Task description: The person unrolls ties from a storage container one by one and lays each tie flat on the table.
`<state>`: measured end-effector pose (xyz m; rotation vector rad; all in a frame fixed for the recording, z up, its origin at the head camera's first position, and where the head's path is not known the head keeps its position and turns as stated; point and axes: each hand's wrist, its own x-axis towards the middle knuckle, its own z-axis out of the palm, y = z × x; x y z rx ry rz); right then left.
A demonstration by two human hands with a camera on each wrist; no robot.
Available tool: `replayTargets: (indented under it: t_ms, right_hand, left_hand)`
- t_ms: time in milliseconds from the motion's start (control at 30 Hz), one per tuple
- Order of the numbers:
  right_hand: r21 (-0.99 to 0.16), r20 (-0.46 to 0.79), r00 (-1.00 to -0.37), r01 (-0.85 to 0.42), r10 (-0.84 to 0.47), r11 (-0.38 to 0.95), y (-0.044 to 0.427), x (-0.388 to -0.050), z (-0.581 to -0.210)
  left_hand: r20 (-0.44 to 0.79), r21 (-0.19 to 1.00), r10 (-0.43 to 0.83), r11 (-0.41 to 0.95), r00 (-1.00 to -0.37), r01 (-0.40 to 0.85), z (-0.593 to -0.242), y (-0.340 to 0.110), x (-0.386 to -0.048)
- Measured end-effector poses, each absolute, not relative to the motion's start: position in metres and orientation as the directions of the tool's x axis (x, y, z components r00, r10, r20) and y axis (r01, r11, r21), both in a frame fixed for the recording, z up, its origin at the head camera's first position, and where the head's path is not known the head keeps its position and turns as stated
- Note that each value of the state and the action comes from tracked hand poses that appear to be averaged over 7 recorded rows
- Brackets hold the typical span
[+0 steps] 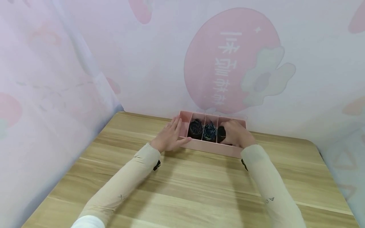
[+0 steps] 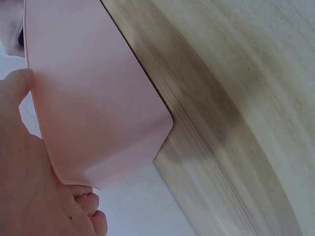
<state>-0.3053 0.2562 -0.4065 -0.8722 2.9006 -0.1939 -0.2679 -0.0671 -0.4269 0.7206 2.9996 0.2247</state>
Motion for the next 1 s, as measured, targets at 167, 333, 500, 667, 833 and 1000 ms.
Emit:
replayTargets:
  t_ms: [167, 333, 500, 667, 833, 1000]
  right_hand:
    - [-0.242, -0.008, -0.835, -0.532, -0.55, 0.811, 0.26, -0.3, -0.401]
    - [-0.218, -0.034, -0.848, -0.511, -0.529, 0.832, 0.261, -0.293, -0.383]
    - [-0.207, -0.092, -0.861, -0.474, -0.5, 0.856, 0.259, -0.285, -0.36]
    - [-0.208, -0.099, -0.862, -0.471, -0.498, 0.857, 0.254, -0.28, -0.341]
    - [-0.223, -0.041, -0.836, -0.526, -0.547, 0.821, 0.253, -0.274, -0.323]
    - [-0.215, -0.023, -0.807, -0.573, -0.59, 0.791, 0.25, -0.263, -0.308]
  left_hand:
    - [-0.009, 0.156, 0.458, 0.879, -0.889, 0.451, -0.428, -0.065, -0.268]
    - [-0.001, 0.164, 0.462, 0.875, -0.887, 0.455, -0.427, -0.063, -0.268]
    - [-0.003, 0.167, 0.468, 0.872, -0.884, 0.461, -0.425, -0.063, -0.269]
    - [-0.007, 0.173, 0.469, 0.87, -0.883, 0.461, -0.423, -0.066, -0.27]
    - [0.002, 0.168, 0.466, 0.872, -0.885, 0.459, -0.423, -0.069, -0.271]
    - [-0.013, 0.173, 0.474, 0.868, -0.881, 0.465, -0.421, -0.071, -0.272]
